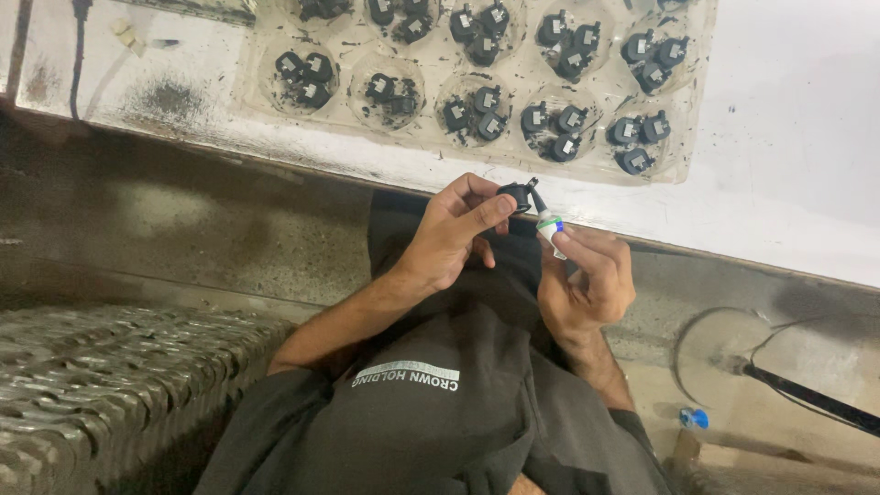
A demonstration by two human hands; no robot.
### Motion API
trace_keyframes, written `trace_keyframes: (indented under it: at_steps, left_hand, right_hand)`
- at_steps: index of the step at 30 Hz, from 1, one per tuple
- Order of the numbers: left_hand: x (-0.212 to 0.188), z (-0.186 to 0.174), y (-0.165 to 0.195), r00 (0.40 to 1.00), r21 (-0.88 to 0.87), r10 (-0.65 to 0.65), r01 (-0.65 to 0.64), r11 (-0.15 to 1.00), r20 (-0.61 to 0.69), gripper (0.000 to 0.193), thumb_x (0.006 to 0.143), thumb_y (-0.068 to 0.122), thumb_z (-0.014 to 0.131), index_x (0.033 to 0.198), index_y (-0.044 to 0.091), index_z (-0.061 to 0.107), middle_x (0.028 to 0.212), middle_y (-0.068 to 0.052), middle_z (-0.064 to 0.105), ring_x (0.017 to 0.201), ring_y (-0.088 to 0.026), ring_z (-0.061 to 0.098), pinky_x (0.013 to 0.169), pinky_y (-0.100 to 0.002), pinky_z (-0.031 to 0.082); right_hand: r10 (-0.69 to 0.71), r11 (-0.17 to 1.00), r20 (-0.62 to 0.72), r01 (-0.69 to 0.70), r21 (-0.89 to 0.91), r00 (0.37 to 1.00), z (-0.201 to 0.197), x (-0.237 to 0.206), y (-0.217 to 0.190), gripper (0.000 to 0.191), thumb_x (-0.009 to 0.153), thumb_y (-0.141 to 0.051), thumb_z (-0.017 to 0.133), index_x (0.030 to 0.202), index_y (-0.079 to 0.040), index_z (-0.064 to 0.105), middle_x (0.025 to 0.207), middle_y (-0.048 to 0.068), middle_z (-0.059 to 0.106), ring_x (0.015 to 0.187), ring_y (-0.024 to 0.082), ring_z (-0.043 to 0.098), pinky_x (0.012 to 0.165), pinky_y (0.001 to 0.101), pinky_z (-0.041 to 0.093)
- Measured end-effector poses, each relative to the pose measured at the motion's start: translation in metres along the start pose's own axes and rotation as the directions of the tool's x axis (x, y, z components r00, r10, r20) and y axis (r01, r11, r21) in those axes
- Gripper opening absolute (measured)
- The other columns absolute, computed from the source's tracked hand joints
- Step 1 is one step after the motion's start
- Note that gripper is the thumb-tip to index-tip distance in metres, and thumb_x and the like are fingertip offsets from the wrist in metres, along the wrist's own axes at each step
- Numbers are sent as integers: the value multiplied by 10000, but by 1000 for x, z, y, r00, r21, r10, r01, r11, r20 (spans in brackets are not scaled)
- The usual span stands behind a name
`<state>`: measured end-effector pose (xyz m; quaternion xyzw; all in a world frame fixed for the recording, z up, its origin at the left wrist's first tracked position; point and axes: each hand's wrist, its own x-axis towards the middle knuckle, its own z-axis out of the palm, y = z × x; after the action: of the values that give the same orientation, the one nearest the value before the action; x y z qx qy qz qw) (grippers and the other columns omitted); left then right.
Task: The person picks black plastic plug components one at a time from a tray and applies glue from a small nozzle bottle to each part, then places the glued part back into the tray. The person repeats this cycle across the tray of components.
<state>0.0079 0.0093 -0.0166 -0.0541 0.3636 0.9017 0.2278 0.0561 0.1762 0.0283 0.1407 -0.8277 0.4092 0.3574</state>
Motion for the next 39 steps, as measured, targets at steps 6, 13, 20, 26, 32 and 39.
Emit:
trace_keyframes:
  at_steps: [6,13,20,26,32,39]
  left_hand:
    - [0,2,3,1000,14,-8,8,1000,-7,307,936,210,785,1107,48,586,922,-32,650,847,-100,638,463,-242,523]
    - [-1,3,2,1000,32,0,0,999,-11,307,938,217,786,1103,43,594,911,-31,642,843,-100,631,463,-240,515]
    - [1,0,-4,1000,19,-2,2,1000,-23,287,930,211,787,1083,40,613,907,-23,642,799,-80,619,436,-221,492]
    - [2,-3,-5,997,-8,-54,54,999,-54,290,925,220,799,1073,48,619,822,-6,611,690,-56,589,401,-200,444]
    - [2,-8,-1,993,-45,-119,120,992,14,290,960,274,773,1038,44,614,790,-13,589,602,-49,537,370,-181,390]
    - [-4,-14,9,985,-74,-168,170,983,39,312,976,305,731,992,30,585,952,-102,709,588,-30,503,353,-167,337]
  right_hand:
    - [-16,1000,20,16,-13,1000,0,2,3,314,857,141,846,1065,-13,667,1015,123,689,919,238,693,827,353,569]
    - [-8,999,24,7,31,1000,-1,1,3,303,866,149,834,1064,-5,665,1027,136,682,940,242,698,851,360,579]
    - [4,999,30,-6,46,1000,-1,-5,8,294,858,154,835,1044,1,666,1006,135,681,919,243,696,837,353,573]
    - [5,999,38,-6,37,999,-2,-6,7,290,858,159,827,1042,2,667,1003,139,679,914,250,693,832,358,567]
    - [3,999,74,-5,33,997,-6,-9,6,316,839,160,829,1051,-6,663,999,136,679,895,240,696,793,341,565]
    - [28,998,113,-34,46,993,-4,-12,0,306,855,169,804,1059,-9,663,1005,129,686,897,244,680,799,349,557]
